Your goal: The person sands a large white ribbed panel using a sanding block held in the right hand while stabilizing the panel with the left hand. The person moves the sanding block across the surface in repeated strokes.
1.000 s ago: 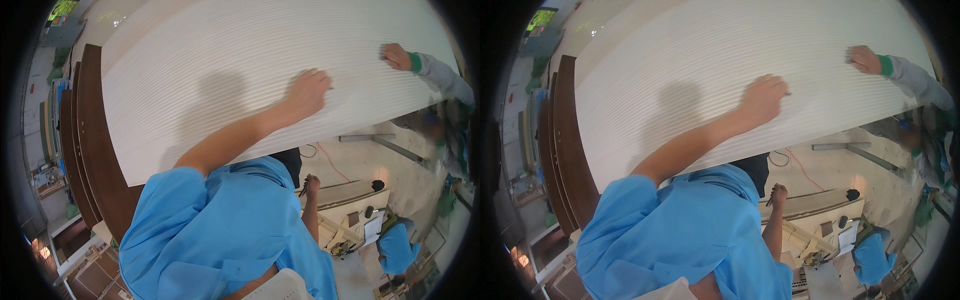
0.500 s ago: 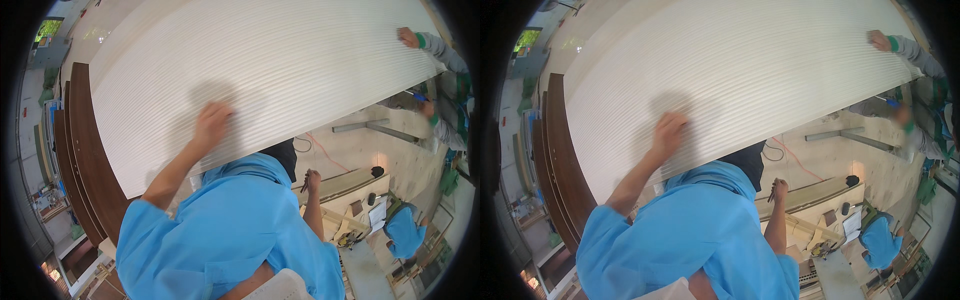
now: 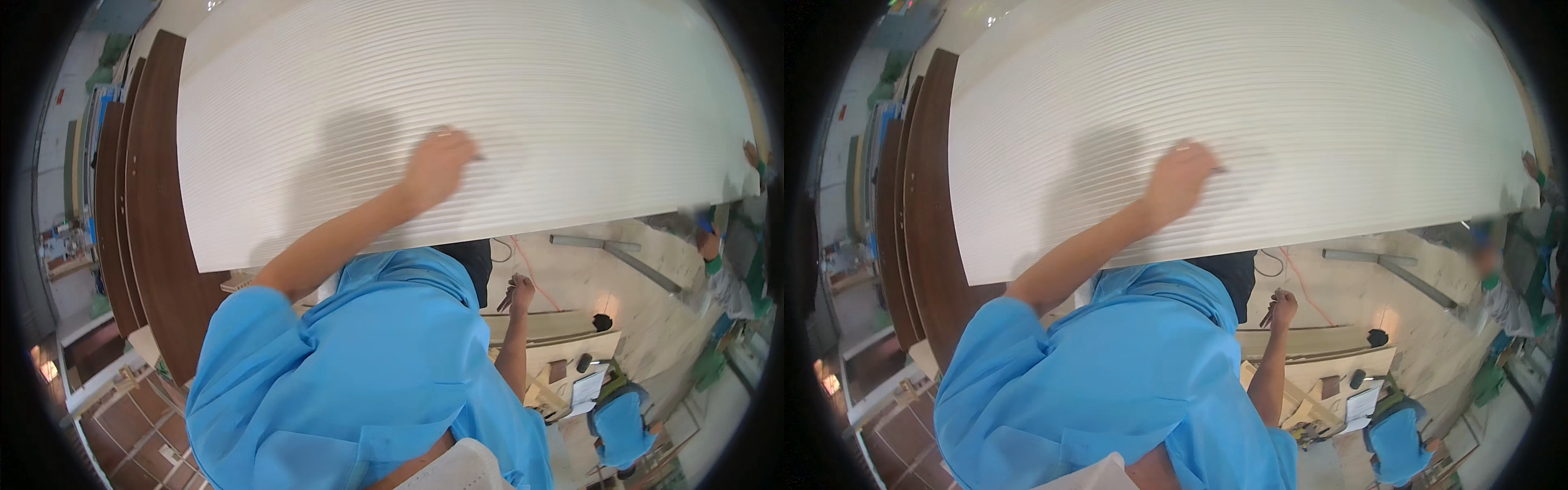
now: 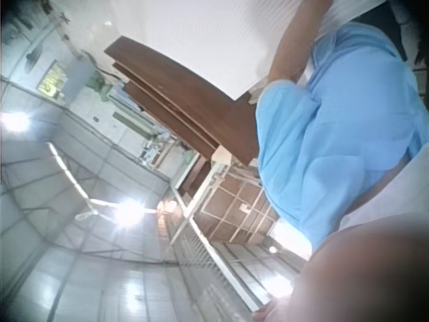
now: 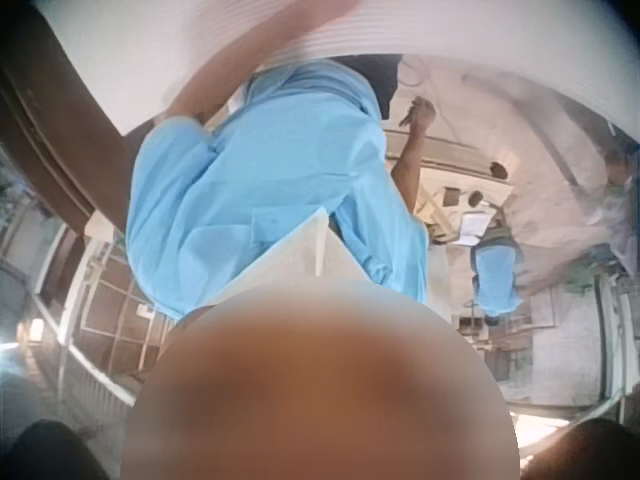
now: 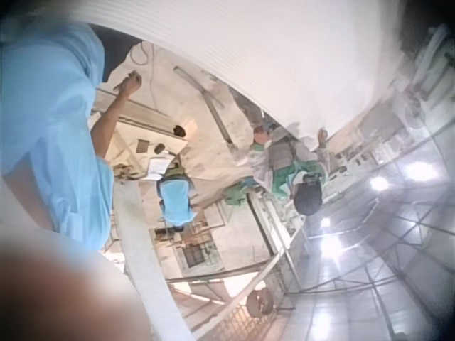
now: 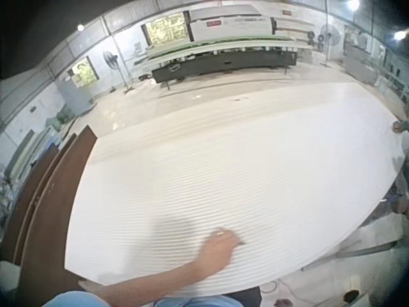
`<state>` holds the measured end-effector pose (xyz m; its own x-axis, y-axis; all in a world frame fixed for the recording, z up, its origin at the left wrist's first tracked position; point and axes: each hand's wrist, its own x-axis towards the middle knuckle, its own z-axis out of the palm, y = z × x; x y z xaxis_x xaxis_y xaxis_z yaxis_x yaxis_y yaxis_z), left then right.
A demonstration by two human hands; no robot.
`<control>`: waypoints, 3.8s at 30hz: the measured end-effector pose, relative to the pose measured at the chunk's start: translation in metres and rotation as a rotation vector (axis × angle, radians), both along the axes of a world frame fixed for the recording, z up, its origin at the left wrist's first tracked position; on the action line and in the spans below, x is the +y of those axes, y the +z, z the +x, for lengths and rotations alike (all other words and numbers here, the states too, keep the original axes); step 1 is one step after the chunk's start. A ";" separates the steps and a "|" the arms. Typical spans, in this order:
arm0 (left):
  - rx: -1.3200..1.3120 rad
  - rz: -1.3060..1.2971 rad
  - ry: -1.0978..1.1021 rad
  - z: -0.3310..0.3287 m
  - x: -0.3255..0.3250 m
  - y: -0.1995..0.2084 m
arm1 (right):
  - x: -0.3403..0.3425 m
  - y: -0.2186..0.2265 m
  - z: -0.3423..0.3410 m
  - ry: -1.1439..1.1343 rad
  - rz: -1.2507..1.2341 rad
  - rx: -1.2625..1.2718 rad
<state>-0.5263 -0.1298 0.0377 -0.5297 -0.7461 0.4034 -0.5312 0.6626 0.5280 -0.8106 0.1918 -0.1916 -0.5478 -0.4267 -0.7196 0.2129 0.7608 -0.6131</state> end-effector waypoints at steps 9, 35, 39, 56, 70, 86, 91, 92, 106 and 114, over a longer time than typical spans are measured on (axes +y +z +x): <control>0.109 0.099 -0.058 -0.124 -0.034 0.008 | -0.098 0.139 -0.049 -0.045 -0.368 0.165; 0.110 0.015 -0.079 -0.127 -0.032 0.006 | -0.060 0.046 0.025 0.180 -0.112 0.150; 0.127 0.078 -0.128 -0.199 -0.049 0.011 | -0.055 0.041 0.011 0.183 -0.072 0.160; 0.212 0.744 0.503 0.203 0.082 0.063 | -0.126 0.221 0.066 0.338 -0.434 -0.137; 0.752 1.090 -0.016 0.047 0.125 0.083 | -0.221 0.321 0.172 0.324 -0.840 -0.730; 0.187 0.118 0.700 -0.032 0.180 0.073 | -0.173 0.295 0.133 0.719 -0.742 -0.591; 0.264 0.184 0.816 -0.033 0.220 0.082 | -0.180 0.284 0.121 0.742 -0.546 -0.636; 0.275 0.215 0.835 -0.026 0.228 0.081 | -0.187 0.283 0.117 0.706 -0.594 -0.615; -0.075 0.339 1.570 0.170 0.300 -0.047 | -0.360 0.279 0.024 1.521 -1.119 1.065; -0.038 0.270 1.546 0.167 0.293 -0.032 | -0.358 0.272 0.036 1.531 -0.970 0.782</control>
